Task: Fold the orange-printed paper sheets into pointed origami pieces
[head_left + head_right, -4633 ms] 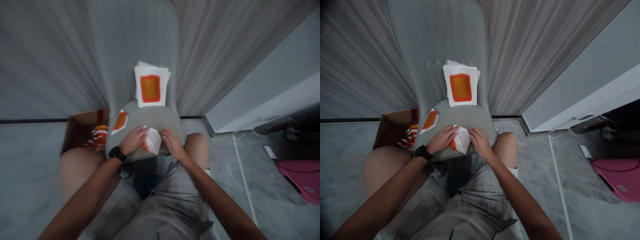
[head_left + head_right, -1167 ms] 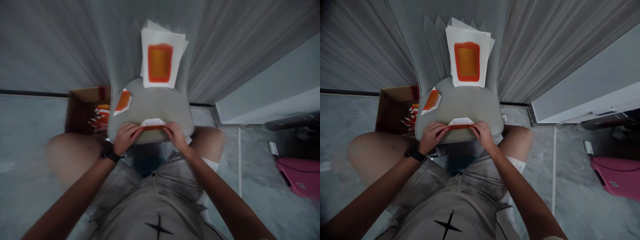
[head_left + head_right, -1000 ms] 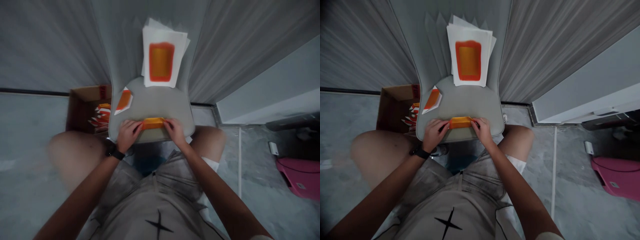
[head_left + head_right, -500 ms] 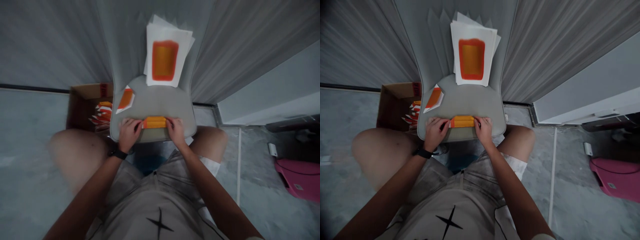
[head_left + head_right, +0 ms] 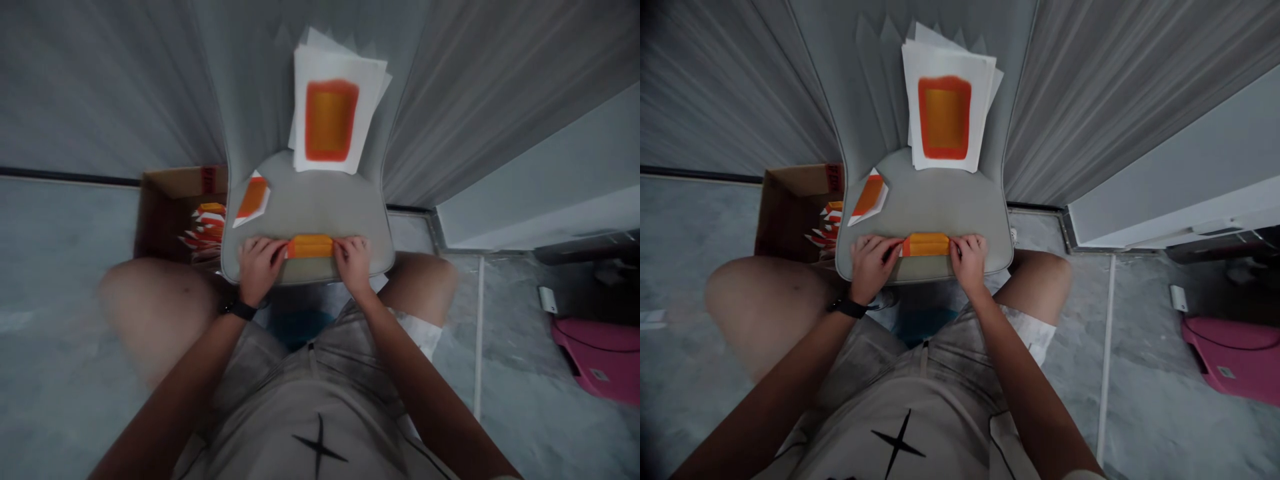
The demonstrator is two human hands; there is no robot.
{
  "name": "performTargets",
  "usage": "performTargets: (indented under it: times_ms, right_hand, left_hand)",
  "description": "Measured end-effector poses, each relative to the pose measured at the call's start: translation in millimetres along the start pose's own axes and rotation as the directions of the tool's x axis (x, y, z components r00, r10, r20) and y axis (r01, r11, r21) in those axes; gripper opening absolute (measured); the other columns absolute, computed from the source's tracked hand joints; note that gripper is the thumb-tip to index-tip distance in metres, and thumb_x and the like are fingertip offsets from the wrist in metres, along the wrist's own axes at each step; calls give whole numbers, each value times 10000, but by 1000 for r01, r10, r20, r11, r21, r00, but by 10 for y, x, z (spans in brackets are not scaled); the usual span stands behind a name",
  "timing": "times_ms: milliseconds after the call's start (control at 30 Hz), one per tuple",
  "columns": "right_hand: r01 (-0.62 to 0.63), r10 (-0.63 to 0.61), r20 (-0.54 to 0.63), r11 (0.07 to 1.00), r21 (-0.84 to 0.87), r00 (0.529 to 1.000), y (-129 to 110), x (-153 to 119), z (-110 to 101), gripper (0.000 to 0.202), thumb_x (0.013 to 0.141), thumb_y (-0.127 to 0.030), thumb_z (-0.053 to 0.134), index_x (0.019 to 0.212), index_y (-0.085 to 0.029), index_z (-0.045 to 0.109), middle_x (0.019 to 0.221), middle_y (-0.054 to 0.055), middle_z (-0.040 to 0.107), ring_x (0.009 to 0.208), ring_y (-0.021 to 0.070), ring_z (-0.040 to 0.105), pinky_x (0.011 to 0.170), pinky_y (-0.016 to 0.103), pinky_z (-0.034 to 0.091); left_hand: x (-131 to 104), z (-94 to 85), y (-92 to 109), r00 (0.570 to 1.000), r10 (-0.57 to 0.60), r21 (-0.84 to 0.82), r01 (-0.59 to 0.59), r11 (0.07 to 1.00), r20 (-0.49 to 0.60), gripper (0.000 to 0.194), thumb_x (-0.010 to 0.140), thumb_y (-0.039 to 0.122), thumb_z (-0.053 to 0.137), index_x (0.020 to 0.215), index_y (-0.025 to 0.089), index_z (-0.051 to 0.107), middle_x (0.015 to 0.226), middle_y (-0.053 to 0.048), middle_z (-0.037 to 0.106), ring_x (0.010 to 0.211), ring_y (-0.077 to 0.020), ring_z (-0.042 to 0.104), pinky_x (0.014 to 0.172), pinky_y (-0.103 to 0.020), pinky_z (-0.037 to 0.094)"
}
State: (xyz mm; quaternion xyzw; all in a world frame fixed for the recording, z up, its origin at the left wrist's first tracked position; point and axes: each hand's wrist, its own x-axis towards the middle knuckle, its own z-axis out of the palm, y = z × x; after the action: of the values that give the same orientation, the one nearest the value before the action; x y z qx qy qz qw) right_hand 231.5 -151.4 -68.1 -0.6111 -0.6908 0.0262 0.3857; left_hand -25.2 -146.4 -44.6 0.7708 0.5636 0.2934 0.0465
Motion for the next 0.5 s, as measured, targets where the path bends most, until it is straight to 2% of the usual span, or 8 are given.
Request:
performTargets:
  times_ms: [367, 500]
  right_hand:
    - [14, -14, 58, 1000, -4, 998, 17, -29, -2, 295, 1075, -287, 500, 1205, -214, 754, 1080, 124, 700, 1064, 281, 594, 961, 465, 509]
    - [149, -148, 129, 989, 1, 980, -18, -36, -9, 354, 1085, -306, 490, 1352, -195, 695, 1281, 156, 695, 1203, 293, 603, 1051, 488, 504]
  left_hand:
    - [46, 8, -12, 998, -55, -45, 55, 997, 12, 247, 1042, 390, 576, 1155, 294, 773, 1107, -74, 733, 1082, -312, 572, 905, -471, 409]
    - [53, 4, -4, 998, -61, -38, 61, 997, 5, 248, 1040, 400, 580, 1142, 286, 775, 1111, -74, 734, 1071, -310, 577, 900, -468, 413]
